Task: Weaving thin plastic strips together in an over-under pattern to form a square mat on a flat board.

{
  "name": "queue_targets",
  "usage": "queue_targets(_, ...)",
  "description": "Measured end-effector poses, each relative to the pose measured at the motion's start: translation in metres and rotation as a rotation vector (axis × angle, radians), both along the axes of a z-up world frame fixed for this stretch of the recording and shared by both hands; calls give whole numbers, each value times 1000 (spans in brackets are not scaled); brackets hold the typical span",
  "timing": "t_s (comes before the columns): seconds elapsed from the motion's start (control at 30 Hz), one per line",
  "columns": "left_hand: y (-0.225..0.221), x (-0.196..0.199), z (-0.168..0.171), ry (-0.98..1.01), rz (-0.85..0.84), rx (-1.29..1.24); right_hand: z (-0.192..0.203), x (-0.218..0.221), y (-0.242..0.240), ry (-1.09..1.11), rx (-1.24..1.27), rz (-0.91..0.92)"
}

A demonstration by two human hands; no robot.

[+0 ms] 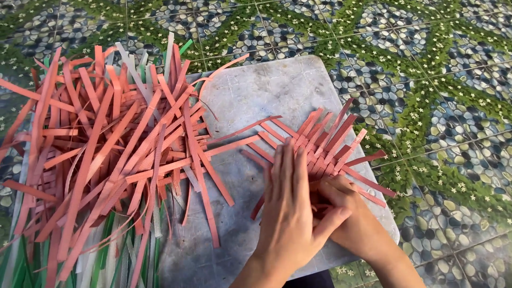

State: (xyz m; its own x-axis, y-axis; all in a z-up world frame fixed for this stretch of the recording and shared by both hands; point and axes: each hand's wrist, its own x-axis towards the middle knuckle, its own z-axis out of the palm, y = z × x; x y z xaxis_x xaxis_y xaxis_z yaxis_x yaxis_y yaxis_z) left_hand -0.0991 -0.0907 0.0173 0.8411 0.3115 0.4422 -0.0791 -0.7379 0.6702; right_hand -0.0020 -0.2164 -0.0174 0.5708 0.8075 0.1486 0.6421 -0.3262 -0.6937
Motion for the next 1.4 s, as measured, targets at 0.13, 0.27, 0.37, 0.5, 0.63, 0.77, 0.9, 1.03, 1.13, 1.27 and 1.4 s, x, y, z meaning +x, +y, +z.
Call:
queue_targets(0.13,-4,20,-7,8,-10,-57,22,2,-3,81,-24,32)
queue_targets(0.27,-5,29,-15,-2,77,-61,30,4,-16,180,-61,46)
queue_targets(0.37,-6,34,-18,-9,127,-26,19,3,-30,258,-65,-48)
queue_targets(0.5,-9,39,-21,34,216,15,9,-3,-36,384,212,-44)
queue_targets(0.63,-10,43,-32,36,265,37,14,-20,-35,460,310,-215)
queue_targets(0.77,-10,44,-34,78,285,62,27,-41,-26,-102,251,-463)
queue_targets(0.9,-11,47,-39,105,314,115,46,-45,-15,-436,260,-341)
queue_targets(1.03,-13,51,-49,224,292,127,60,-35,-11,-495,244,-224)
queue_targets(1.13,-13,50,-47,160,320,94,67,-26,-10,-531,191,-197)
queue_targets(1.27,-15,50,-47,166,337,129,67,-20,-11,-493,165,-239)
queue_targets(1.4,-16,52,-55,208,378,258,72,-20,-6,-499,167,-165)
